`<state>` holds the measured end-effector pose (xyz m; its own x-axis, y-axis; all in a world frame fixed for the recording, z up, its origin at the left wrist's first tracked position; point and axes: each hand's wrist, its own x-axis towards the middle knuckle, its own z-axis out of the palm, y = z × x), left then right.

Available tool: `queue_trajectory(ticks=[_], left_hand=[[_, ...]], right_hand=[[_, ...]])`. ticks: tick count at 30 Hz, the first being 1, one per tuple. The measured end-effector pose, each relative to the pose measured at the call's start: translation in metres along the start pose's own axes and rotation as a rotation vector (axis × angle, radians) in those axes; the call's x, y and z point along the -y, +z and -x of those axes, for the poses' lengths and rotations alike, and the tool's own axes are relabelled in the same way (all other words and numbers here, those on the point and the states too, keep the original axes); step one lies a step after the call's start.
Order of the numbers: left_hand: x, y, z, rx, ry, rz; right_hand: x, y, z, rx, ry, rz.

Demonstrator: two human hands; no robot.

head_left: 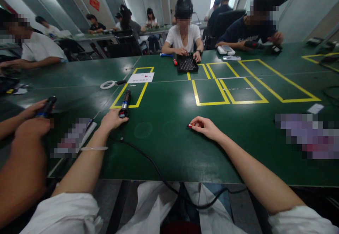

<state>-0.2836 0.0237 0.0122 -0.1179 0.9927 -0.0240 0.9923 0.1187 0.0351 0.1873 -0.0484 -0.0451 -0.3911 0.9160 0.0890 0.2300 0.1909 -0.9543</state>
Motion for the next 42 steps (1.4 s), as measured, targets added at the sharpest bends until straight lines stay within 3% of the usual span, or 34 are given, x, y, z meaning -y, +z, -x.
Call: queue_trajectory(ticks=[5, 17, 22, 28, 33, 42], left_hand=[[-0.041, 0.005, 0.014, -0.009, 0.027, -0.044], [-0.197, 0.015, 0.070, -0.045, 0.351, 0.018], [-0.242, 0.017, 0.095, -0.060, 0.507, 0.065], [-0.261, 0.022, 0.115, -0.061, 0.620, 0.120], [-0.261, 0.026, 0.117, -0.066, 0.638, 0.144], [-0.264, 0.027, 0.121, -0.074, 0.632, 0.090]], right_hand=[[0.000, 0.001, -0.001, -0.003, -0.003, 0.001], [-0.003, 0.004, -0.002, -0.111, -0.086, -0.025], [0.000, 0.002, -0.001, -0.177, -0.137, 0.093], [0.001, 0.001, 0.001, -0.135, -0.216, 0.246], [0.003, 0.001, 0.003, -0.078, -0.238, 0.360], [0.000, 0.002, 0.004, -0.118, -0.240, 0.378]])
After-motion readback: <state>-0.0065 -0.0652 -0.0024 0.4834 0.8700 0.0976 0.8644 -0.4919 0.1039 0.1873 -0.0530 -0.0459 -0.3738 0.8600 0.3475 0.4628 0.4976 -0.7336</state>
